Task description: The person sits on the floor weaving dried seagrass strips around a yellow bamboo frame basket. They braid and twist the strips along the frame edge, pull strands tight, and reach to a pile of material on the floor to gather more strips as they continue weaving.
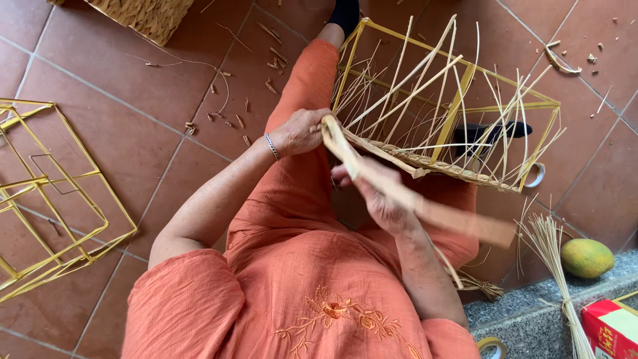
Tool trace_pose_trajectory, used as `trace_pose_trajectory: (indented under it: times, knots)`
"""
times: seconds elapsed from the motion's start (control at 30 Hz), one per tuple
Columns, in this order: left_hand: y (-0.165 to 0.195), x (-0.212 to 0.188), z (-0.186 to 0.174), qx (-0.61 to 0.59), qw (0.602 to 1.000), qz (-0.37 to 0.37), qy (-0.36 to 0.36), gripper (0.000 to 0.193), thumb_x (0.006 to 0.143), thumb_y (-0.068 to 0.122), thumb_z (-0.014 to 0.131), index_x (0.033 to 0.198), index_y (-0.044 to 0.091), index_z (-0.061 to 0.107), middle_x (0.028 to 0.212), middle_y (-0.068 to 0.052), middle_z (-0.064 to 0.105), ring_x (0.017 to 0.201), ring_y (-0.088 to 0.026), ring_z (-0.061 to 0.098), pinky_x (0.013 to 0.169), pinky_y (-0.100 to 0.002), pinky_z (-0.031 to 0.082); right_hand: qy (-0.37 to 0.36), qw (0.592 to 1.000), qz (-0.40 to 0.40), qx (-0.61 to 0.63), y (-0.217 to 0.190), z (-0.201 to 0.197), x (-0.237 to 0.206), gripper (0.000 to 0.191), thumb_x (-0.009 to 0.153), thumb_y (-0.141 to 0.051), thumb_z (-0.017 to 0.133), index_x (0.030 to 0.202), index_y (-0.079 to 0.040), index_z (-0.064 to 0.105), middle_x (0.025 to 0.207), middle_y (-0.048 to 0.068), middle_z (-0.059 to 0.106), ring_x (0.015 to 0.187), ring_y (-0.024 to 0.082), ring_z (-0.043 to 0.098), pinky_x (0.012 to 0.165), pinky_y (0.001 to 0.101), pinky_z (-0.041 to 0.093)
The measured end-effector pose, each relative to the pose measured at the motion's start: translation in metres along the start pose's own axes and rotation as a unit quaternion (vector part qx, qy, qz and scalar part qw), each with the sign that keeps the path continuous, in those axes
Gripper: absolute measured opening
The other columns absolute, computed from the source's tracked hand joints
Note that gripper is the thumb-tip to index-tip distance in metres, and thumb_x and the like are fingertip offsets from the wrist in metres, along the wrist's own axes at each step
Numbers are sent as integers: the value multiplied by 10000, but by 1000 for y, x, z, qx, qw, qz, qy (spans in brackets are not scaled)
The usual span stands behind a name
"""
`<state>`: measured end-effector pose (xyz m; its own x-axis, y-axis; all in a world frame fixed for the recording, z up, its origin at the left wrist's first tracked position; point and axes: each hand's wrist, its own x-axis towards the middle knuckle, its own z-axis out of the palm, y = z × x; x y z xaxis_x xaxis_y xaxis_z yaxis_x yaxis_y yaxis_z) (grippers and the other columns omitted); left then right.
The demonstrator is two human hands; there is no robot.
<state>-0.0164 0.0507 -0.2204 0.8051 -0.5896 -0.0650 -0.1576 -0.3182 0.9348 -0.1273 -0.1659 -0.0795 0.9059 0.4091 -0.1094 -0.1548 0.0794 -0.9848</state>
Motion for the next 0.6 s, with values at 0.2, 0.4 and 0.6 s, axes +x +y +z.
trace_pose_trajectory:
  times: [0.2,0.4,0.6]
  knots:
    - [7,13,2,81,994,35,58,187,927,210,723,1018,50,692,984,-192,671,924,-375,672,794,-474,533,60,989,115,76,-4,-11,7,562,970,-296,674,1410,37,567,1184,162,722,847,192,696,728,313,595]
    - [29,14,7,86,984,79,138,200,819,181,773,985,75,736,956,-135,666,857,-313,680,734,-415,557,270,836,-168,-447,-56,14,-11,400,972,-75,809,1309,36,624,1202,141,662,976,261,642,842,362,567]
    - [30,30,1,19,991,-66,115,195,910,268,795,996,101,741,779,-80,695,665,-231,680,643,-368,545,146,804,-294,-496,-58,53,-25,242,930,-19,755,1149,-40,655,1183,100,696,1067,288,670,952,424,586]
